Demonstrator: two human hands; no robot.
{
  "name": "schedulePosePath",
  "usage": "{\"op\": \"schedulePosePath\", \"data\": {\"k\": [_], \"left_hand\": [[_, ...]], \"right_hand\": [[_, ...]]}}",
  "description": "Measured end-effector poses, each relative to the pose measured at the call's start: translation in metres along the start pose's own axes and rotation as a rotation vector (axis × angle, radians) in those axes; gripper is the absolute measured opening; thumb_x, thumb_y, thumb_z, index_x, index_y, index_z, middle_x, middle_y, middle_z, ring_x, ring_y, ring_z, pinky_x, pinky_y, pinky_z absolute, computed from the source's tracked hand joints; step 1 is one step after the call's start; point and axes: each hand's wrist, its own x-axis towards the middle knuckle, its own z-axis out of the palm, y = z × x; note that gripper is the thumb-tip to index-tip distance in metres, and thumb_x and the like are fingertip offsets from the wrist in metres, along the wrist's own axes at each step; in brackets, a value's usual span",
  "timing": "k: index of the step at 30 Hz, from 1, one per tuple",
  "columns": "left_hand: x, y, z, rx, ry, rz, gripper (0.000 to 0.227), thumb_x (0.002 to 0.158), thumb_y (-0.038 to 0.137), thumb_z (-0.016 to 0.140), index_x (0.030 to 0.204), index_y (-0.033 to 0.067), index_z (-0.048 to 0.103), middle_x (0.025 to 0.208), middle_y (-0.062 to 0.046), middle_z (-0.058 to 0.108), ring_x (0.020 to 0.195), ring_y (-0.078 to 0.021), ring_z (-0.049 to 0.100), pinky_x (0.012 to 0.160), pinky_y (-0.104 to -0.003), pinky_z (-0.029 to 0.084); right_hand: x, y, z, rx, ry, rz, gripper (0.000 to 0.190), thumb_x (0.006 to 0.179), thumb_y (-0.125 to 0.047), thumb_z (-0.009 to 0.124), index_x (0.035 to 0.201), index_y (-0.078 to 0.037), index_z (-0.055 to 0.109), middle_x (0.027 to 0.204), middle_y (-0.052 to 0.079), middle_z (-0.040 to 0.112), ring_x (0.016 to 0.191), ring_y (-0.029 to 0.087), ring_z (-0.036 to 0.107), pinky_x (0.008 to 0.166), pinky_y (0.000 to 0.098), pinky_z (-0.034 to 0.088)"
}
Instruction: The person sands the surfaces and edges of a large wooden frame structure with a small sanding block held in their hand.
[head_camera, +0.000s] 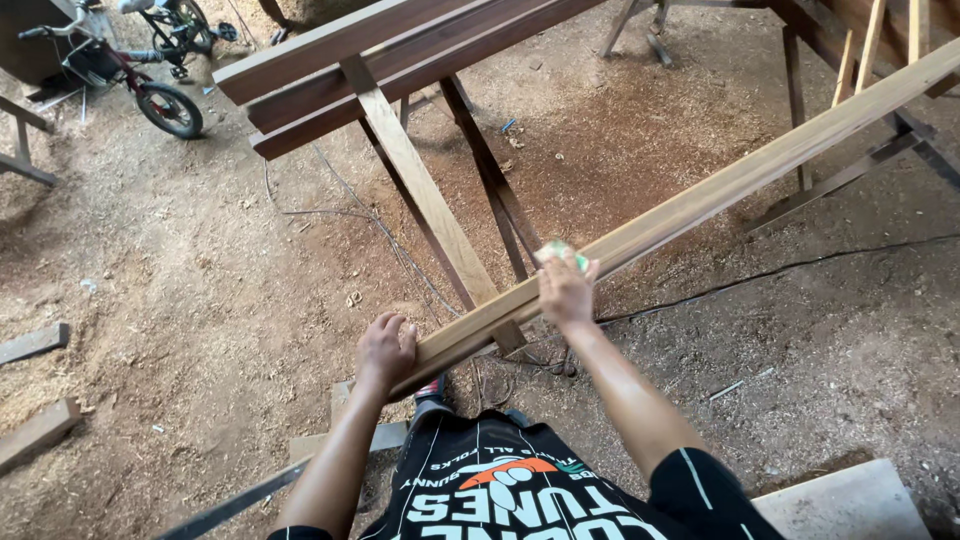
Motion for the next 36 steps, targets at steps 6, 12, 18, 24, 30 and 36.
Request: {"op": "schedulePosePath", "data": {"k": [6,12,18,24,30,36], "left_hand": [[-0.002,0.001,0.000,0.009,-0.029,0.001,0.043,0.092,0.039,0.051,0.119,0.0069,0.062,0.126,-0.014,0.059,0.114,-0.0315,0.058,0.097,-0.043,0.046],[-0.001,0.008,-0.006,0.045,-0.122,-0.035,0.045,0.095,0.038,0.047,0.122,0.0045,0.059,0.127,-0.014,0.058,0.115,-0.0290,0.057,0.098,-0.043,0.045],[-0.001,0.015,-0.012,0.073,-0.155,-0.080,0.042,0.095,0.040,0.044,0.122,0.0118,0.059,0.125,-0.013,0.059,0.115,-0.0282,0.057,0.098,-0.042,0.045],[-0.001,0.020,-0.013,0.042,-0.149,-0.105,0.041,0.095,0.040,0.045,0.121,0.0120,0.060,0.125,-0.012,0.060,0.117,-0.0284,0.056,0.100,-0.042,0.043],[0.003,0.002,0.005,-0.005,-0.133,-0.108,0.044,0.092,0.041,0.046,0.120,0.0114,0.061,0.127,-0.015,0.058,0.119,-0.0314,0.054,0.101,-0.043,0.041],[0.009,0.006,0.008,-0.066,-0.271,-0.109,0.044,0.095,0.040,0.038,0.115,0.0106,0.064,0.120,-0.017,0.063,0.114,-0.0324,0.058,0.100,-0.045,0.043]], "right_hand": [[-0.040,-0.021,0.013,0.102,0.022,-0.358,0.030,0.102,-0.023,0.043,0.126,-0.020,0.062,0.136,0.005,0.059,0.137,0.024,0.041,0.116,0.0581,0.002],[-0.015,0.028,-0.032,0.112,-0.042,-0.268,0.030,0.102,-0.016,0.040,0.121,-0.016,0.063,0.130,0.003,0.063,0.129,0.023,0.048,0.111,0.0620,0.011],[0.002,-0.011,-0.006,-0.207,-0.156,-0.015,0.028,0.105,-0.015,0.036,0.107,-0.014,0.065,0.118,0.001,0.068,0.121,0.015,0.059,0.122,0.0602,0.018],[-0.047,-0.025,-0.005,0.013,0.240,-0.660,0.030,0.100,-0.011,0.040,0.115,-0.009,0.066,0.123,0.008,0.068,0.126,0.021,0.053,0.111,0.0649,0.017],[-0.020,0.020,-0.027,0.038,0.146,-0.295,0.029,0.098,-0.007,0.041,0.111,-0.011,0.067,0.113,0.005,0.070,0.117,0.022,0.059,0.110,0.0628,0.019],[-0.023,-0.018,0.053,0.228,-0.067,-0.118,0.028,0.109,-0.013,0.037,0.121,-0.005,0.061,0.111,0.013,0.064,0.099,0.024,0.060,0.089,0.0389,0.050]]}}
